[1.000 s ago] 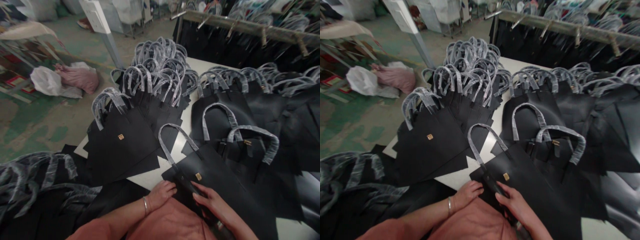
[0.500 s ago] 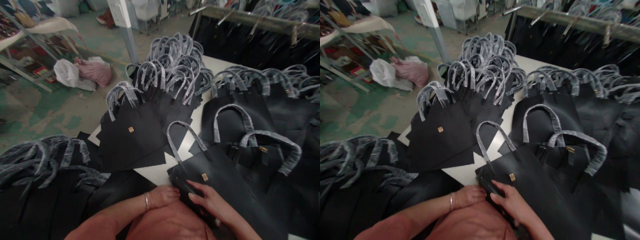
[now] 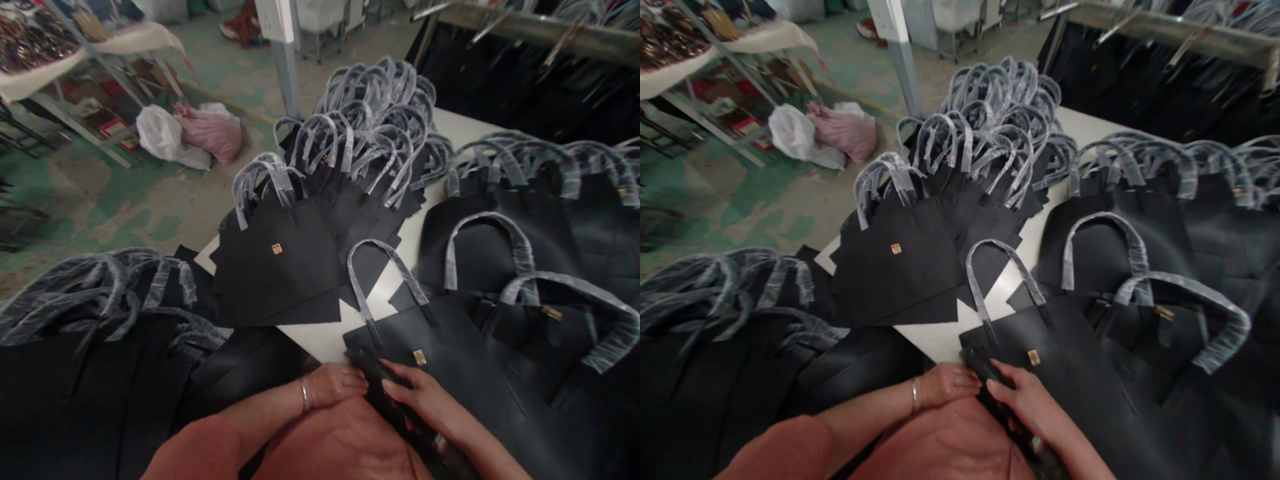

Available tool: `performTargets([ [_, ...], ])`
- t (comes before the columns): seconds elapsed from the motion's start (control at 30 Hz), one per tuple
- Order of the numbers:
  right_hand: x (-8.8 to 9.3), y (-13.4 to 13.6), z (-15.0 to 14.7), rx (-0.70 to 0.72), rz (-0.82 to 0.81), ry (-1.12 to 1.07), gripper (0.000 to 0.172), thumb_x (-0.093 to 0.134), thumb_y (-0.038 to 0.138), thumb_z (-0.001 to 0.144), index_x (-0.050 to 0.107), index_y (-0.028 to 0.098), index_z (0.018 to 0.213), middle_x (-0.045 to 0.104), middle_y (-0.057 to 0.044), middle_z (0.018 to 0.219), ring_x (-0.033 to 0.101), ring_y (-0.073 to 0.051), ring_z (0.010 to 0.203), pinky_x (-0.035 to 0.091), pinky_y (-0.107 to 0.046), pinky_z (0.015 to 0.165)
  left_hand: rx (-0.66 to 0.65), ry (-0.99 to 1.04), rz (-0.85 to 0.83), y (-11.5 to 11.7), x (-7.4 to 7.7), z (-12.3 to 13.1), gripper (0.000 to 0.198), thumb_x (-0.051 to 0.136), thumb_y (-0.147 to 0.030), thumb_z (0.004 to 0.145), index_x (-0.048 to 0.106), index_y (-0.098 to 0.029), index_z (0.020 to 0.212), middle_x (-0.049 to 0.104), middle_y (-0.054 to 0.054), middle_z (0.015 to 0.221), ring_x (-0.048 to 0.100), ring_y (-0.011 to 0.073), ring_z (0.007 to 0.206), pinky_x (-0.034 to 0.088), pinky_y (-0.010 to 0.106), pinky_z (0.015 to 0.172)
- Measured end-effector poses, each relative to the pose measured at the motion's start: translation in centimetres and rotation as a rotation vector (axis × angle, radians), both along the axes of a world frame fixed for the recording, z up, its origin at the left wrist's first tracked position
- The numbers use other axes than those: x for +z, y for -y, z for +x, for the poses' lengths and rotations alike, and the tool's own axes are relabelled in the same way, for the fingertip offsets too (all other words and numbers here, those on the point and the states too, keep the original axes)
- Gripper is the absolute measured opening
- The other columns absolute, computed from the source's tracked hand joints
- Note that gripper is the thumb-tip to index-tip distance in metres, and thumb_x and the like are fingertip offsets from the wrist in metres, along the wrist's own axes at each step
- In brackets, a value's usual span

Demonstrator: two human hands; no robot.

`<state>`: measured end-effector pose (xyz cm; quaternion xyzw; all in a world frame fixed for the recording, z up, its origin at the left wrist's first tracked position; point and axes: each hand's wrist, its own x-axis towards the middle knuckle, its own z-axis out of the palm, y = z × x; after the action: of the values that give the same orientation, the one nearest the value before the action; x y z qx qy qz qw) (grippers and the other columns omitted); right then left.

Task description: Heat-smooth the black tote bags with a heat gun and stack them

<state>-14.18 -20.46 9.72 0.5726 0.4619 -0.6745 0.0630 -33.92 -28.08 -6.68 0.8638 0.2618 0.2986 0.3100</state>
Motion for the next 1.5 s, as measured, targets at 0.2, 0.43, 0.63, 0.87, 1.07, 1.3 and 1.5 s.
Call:
performTargets([
  [0.2, -0.7, -0.3, -1.0, 0.002, 0.06, -0.027, 0.062, 0.056, 0.041, 0.087, 0.045, 0.014, 0.141, 0.057, 0.002, 0.065, 0.052, -0.009, 0.042, 0.04, -0.02, 0.04, 0.042, -0.015, 0.06, -0.1, -0.3, 0.1, 0.029, 0.042, -0.017, 0.098, 0.068, -0.014, 0.109, 0.07, 0.007, 0.112, 0.059, 0.015, 0.117, 0.045, 0.024, 0.105],
  [0.43, -0.8, 0.3, -0.1, -0.015, 0.059, 0.031, 0.062, 0.054, 0.044, 0.088, 0.044, 0.018, 0.143, 0.059, 0.002, 0.065, 0.053, -0.01, 0.041, 0.039, -0.02, 0.038, -0.002, -0.058, -0.061, -0.1, 0.4, 0.0, 0.034, 0.037, -0.019, 0.1, 0.067, -0.012, 0.114, 0.068, 0.009, 0.117, 0.056, 0.0183, 0.122, 0.046, 0.027, 0.105],
  [0.63, -1.3, -0.1, -1.2, -0.009, 0.299, -0.015, 0.063, 0.056, 0.05, 0.085, 0.049, 0.019, 0.14, 0.069, -0.002, 0.077, 0.057, -0.013, 0.049, 0.045, -0.025, 0.048, 0.019, -0.036, -0.22, -0.3, 1.6, 0.1, 0.033, 0.037, -0.024, 0.1, 0.064, -0.021, 0.119, 0.068, 0.007, 0.118, 0.054, 0.0175, 0.124, 0.046, 0.03, 0.105],
  [0.87, 1.2, 1.2, 2.8, -0.123, 0.253, 0.116, 0.075, 0.056, 0.058, 0.081, 0.045, 0.017, 0.143, 0.06, 0.003, 0.057, 0.053, -0.014, 0.045, 0.04, -0.025, 0.043, 0.392, 0.035, -0.235, 0.0, 2.5, -0.6, 0.029, 0.04, -0.017, 0.096, 0.062, -0.017, 0.116, 0.064, 0.012, 0.114, 0.06, 0.0197, 0.108, 0.052, 0.034, 0.095],
  [1.07, 0.5, 3.0, 3.2, -0.087, 0.248, 0.075, 0.067, 0.056, 0.052, 0.084, 0.048, 0.017, 0.14, 0.07, -0.002, 0.075, 0.057, -0.014, 0.049, 0.045, -0.026, 0.049, 0.803, -0.148, -0.491, -3.4, 5.5, -1.0, 0.028, 0.054, -0.016, 0.088, 0.056, -0.018, 0.116, 0.053, 0.009, 0.111, 0.057, 0.0207, 0.099, 0.05, 0.036, 0.089],
  [1.3, 1.2, 3.7, 3.4, -0.112, 0.26, 0.017, 0.063, 0.056, 0.05, 0.086, 0.048, 0.02, 0.141, 0.073, -0.005, 0.094, 0.062, -0.016, 0.054, 0.049, -0.028, 0.052, 0.792, 0.14, -0.963, -5.6, 6.3, -0.2, 0.013, 0.061, -0.01, 0.077, 0.055, -0.016, 0.067, 0.054, 0.003, 0.075, 0.056, 0.0189, 0.081, 0.048, 0.033, 0.081],
  [1.5, 1.8, 4.1, 3.9, -0.07, 0.283, -0.104, 0.061, 0.063, 0.05, 0.082, 0.055, 0.019, 0.135, 0.057, -0.009, 0.138, 0.051, -0.029, 0.128, 0.036, -0.043, 0.11, 0.721, 0.405, -1.285, -5.1, 4.7, -0.3, 0.029, 0.066, -0.041, 0.078, 0.057, -0.014, 0.084, 0.059, 0.0, 0.061, 0.059, 0.0132, 0.053, 0.049, 0.024, 0.053],
])
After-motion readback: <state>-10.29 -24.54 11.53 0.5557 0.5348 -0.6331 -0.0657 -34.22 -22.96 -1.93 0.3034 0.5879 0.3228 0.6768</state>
